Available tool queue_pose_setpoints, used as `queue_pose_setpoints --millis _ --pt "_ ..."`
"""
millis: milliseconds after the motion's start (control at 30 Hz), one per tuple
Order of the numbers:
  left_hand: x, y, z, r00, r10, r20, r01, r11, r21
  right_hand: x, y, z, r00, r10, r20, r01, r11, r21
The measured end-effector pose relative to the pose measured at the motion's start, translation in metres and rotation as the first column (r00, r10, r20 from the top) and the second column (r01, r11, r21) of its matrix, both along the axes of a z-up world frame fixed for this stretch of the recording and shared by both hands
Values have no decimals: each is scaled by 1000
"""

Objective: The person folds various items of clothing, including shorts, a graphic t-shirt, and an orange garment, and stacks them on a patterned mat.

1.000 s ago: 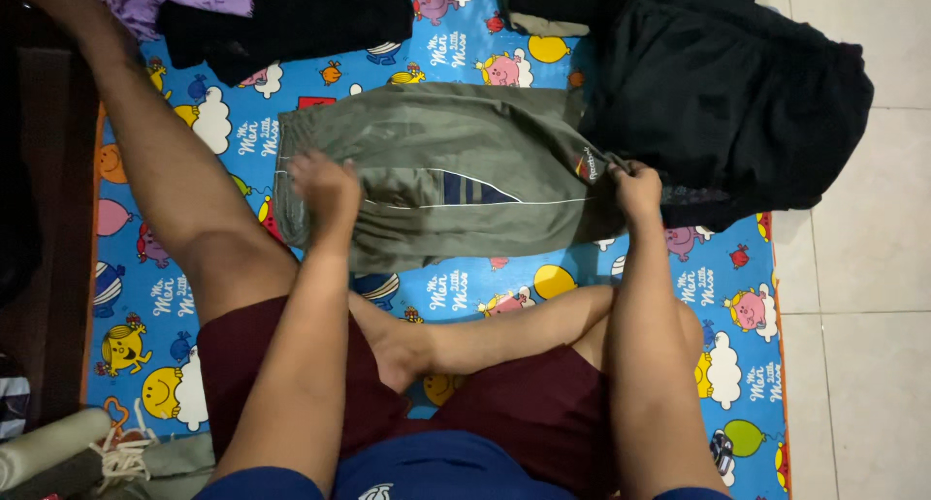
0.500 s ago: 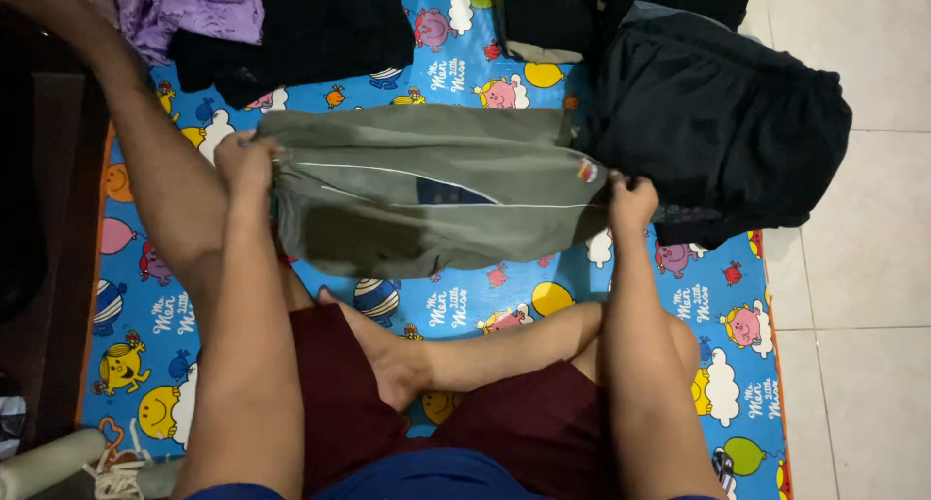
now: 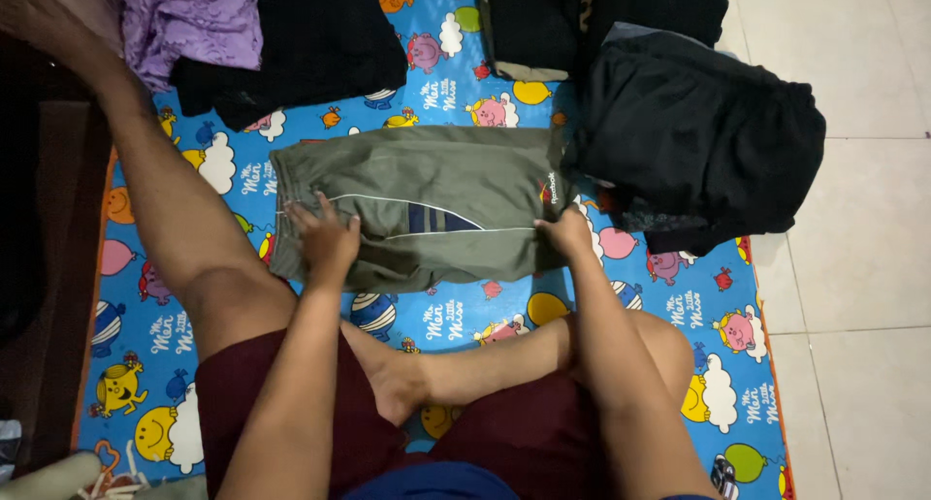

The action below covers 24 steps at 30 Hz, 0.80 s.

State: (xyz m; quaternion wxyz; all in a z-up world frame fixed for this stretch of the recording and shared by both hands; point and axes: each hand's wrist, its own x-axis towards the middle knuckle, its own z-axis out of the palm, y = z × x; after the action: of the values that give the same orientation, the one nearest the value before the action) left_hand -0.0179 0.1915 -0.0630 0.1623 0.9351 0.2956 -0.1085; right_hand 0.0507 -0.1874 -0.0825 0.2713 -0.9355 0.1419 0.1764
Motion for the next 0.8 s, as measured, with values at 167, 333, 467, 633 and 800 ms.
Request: queue_pose_setpoints --millis 167,333,467,633,800 --pt "-1 -10 -8 992 -118 37 114 990 87 19 -29 -26 982 -146 119 164 975 -150" --pt "14 -37 -9 971 -221 -92 230 967 110 12 -46 -10 955 -192 227 258 913 -316" --pt "62 -61 -14 933 -274 -235 310 941 135 5 -26 26 974 -93 204 166 912 -375" --pt "118 -102 0 816 -568 108 546 818 178 -1 -13 35 979 -27 200 113 895 -432" --pt "174 -143 -40 694 -714 90 694 697 180 8 -36 -5 998 -10 67 36 922 -386"
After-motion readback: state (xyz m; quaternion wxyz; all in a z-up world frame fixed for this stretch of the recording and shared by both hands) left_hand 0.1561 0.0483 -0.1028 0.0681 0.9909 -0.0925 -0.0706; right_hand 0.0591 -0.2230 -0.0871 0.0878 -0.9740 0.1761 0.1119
